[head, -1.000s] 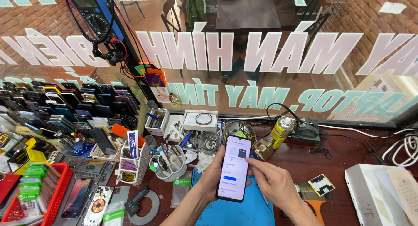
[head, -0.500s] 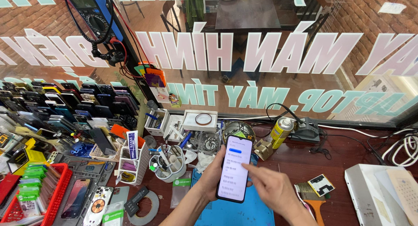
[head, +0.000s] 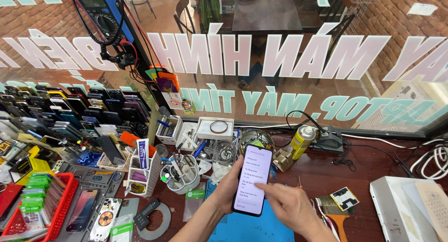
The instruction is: The person reassembles a smartphone by placing the battery into the chassis, connecting the battery cable, and securing the back cover. They then power on the device, navigate the settings menu, and wipe the screen with a cloth before placing the phone in a protective case.
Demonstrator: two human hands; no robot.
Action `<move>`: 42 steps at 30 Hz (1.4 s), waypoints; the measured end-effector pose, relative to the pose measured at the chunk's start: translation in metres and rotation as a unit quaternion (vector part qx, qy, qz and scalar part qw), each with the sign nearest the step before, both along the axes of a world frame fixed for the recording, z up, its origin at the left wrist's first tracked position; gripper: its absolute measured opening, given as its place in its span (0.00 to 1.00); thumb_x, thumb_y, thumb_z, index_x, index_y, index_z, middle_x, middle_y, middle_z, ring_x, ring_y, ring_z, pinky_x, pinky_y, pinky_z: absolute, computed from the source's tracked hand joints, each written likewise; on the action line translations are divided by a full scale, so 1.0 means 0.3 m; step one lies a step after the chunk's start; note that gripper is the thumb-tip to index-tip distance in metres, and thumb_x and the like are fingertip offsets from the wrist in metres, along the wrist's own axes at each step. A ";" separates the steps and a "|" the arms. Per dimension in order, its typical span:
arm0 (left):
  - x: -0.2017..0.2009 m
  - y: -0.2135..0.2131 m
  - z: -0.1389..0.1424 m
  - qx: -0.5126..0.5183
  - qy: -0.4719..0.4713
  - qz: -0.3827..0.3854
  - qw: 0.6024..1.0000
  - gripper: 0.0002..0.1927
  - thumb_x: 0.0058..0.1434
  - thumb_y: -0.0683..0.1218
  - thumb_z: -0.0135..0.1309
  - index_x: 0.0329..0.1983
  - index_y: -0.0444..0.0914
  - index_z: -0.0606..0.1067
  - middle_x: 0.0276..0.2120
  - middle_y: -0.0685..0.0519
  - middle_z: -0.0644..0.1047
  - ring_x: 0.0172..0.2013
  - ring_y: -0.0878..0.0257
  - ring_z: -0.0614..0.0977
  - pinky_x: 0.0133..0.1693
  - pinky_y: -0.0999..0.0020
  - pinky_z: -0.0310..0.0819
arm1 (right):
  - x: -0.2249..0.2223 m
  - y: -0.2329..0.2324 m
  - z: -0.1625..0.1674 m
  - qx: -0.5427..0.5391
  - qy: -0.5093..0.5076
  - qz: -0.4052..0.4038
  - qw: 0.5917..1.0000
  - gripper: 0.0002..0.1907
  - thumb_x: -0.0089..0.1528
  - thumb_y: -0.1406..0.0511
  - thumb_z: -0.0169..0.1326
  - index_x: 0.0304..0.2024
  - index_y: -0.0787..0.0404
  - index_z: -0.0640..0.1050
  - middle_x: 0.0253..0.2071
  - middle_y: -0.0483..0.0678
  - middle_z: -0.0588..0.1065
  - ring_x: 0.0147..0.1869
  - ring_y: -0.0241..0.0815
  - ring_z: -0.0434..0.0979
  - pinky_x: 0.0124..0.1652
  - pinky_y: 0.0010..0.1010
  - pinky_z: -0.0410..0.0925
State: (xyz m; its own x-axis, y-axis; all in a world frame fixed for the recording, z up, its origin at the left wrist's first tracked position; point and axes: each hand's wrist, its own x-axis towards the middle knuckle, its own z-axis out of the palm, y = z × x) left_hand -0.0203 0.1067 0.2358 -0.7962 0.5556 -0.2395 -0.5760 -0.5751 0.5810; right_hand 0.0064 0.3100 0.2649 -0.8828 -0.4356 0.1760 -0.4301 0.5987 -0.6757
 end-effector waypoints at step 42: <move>0.012 0.016 0.014 -0.061 -0.031 0.014 0.998 0.34 0.71 0.68 0.31 0.66 0.44 0.70 0.49 0.51 0.81 0.45 0.60 0.85 0.45 0.58 0.83 | -0.068 -0.071 0.100 -0.039 0.062 -0.112 0.991 0.24 0.61 0.62 0.58 0.62 0.51 0.76 0.28 0.53 0.81 0.28 0.46 0.85 0.29 0.36 0.75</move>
State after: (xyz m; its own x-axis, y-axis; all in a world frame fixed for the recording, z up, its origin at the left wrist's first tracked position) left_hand -0.0165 0.1116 0.2401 -0.7923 0.4976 -0.3531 -0.5981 -0.5191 0.6106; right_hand -0.0141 0.2886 0.2949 -0.9253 -0.2116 0.3148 -0.3749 0.6363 -0.6742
